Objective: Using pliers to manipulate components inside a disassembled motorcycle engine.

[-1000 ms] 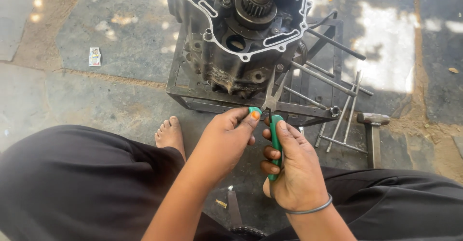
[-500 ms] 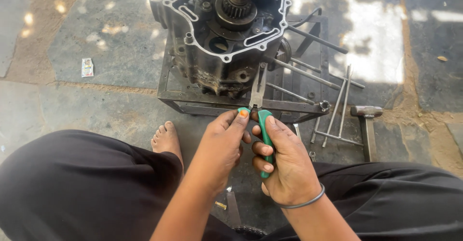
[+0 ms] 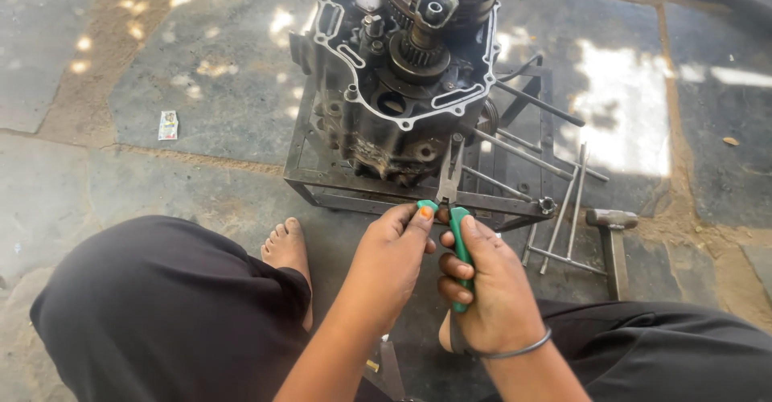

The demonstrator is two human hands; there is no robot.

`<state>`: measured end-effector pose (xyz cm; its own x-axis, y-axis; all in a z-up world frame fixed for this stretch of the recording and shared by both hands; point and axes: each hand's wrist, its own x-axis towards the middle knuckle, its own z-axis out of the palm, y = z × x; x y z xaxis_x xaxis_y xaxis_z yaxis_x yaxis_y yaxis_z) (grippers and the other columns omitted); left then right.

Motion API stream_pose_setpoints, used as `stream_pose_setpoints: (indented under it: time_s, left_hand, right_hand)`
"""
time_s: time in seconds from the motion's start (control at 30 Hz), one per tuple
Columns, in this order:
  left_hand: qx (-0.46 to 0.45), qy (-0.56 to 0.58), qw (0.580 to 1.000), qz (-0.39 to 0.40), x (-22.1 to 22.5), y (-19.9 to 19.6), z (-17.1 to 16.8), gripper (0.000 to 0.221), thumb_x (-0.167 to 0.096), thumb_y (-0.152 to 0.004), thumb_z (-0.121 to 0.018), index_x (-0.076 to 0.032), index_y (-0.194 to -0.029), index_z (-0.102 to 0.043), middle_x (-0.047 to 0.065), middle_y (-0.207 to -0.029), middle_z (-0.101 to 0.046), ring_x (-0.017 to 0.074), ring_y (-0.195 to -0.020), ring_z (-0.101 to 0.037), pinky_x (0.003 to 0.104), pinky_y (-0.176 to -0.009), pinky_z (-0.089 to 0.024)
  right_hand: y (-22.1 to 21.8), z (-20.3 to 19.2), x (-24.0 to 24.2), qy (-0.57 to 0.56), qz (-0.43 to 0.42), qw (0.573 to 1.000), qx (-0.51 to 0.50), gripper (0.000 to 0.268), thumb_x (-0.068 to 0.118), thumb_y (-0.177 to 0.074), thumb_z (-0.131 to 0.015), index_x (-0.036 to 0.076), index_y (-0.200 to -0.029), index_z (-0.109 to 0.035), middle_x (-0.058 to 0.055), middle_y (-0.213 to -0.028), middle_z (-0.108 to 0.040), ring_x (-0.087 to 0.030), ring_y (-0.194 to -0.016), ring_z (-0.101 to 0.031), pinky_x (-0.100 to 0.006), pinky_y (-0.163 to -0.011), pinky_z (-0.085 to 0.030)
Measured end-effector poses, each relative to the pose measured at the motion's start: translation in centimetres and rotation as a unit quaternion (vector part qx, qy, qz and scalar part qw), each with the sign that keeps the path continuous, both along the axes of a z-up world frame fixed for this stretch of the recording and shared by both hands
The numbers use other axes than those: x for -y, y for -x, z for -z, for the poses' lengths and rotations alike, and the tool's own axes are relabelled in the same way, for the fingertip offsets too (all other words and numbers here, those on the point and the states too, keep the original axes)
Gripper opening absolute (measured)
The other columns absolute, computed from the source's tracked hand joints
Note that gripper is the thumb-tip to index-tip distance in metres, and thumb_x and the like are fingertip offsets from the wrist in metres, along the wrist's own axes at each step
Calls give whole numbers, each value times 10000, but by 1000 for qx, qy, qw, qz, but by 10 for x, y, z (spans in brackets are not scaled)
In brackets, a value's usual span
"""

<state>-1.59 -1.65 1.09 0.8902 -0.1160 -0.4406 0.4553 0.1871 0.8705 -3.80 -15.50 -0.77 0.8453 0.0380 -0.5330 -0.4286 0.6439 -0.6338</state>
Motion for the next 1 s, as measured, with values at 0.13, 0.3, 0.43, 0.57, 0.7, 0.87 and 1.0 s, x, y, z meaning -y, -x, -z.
stream_pose_setpoints:
  time_s: [0.13,0.3,0.43,0.57,0.7,0.87,1.0]
  left_hand:
    - [12,1,1000,1,-2,-1,7,297,-284,-997,-570,-32,-1057,-716,-15,-777,-587,73,-773,-532,240,-709,-442]
    - [-47,43,998,18,-1,-1,-10,299,-338,-993,-564,-76,-1065,-689,-26,-794,-562,59,-591,-415,230,-499,-336]
    - [-113,136,984,-8,10,6,1,253,-342,-990,-579,-111,-1072,-643,-21,-814,-547,59,-525,-407,224,-422,-307]
    - [-132,278,948,-84,25,12,9,217,-340,-994,-606,-134,-1059,-625,-26,-828,-560,40,-573,-457,211,-471,-352]
    - [-134,277,943,-127,33,16,9,262,-391,-970,-605,-130,-996,-621,-16,-811,-607,77,-677,-580,245,-602,-460]
    - [-138,318,934,-83,42,15,9,272,-405,-974,-607,-139,-1023,-630,-10,-899,-649,106,-828,-629,271,-713,-517]
    - [-173,283,943,1,47,11,0,316,-429,-960,-583,-184,-1157,-613,-17,-984,-639,100,-891,-610,280,-715,-496]
  right_hand:
    - [-3,-4,6,12,-10,1000,-1,336,310,-1019,-562,24,-1171,-649,13,-861,-581,-19,-561,-431,-166,-385,-338]
    - [-5,-4,18,-52,-34,998,-22,353,320,-1018,-556,24,-1184,-649,21,-853,-566,0,-551,-435,-146,-358,-334]
    - [-10,12,37,-133,-58,989,-26,350,334,-1022,-555,28,-1156,-658,28,-851,-570,18,-520,-444,-130,-336,-345]
    - [-13,26,51,-181,-94,979,2,346,348,-1069,-571,5,-1042,-604,-34,-871,-607,13,-545,-497,-129,-370,-384]
    - [-12,14,35,-26,-15,999,-17,330,321,-1045,-598,-7,-1006,-595,-61,-837,-638,-35,-589,-559,-132,-418,-412]
    - [-12,-2,27,125,41,991,0,160,246,-972,-660,95,-1023,-642,-37,-838,-655,-80,-601,-584,-195,-486,-481]
    - [-11,0,27,222,40,974,-17,189,243,-1001,-674,83,-1102,-667,-85,-791,-659,-179,-572,-594,-308,-407,-458]
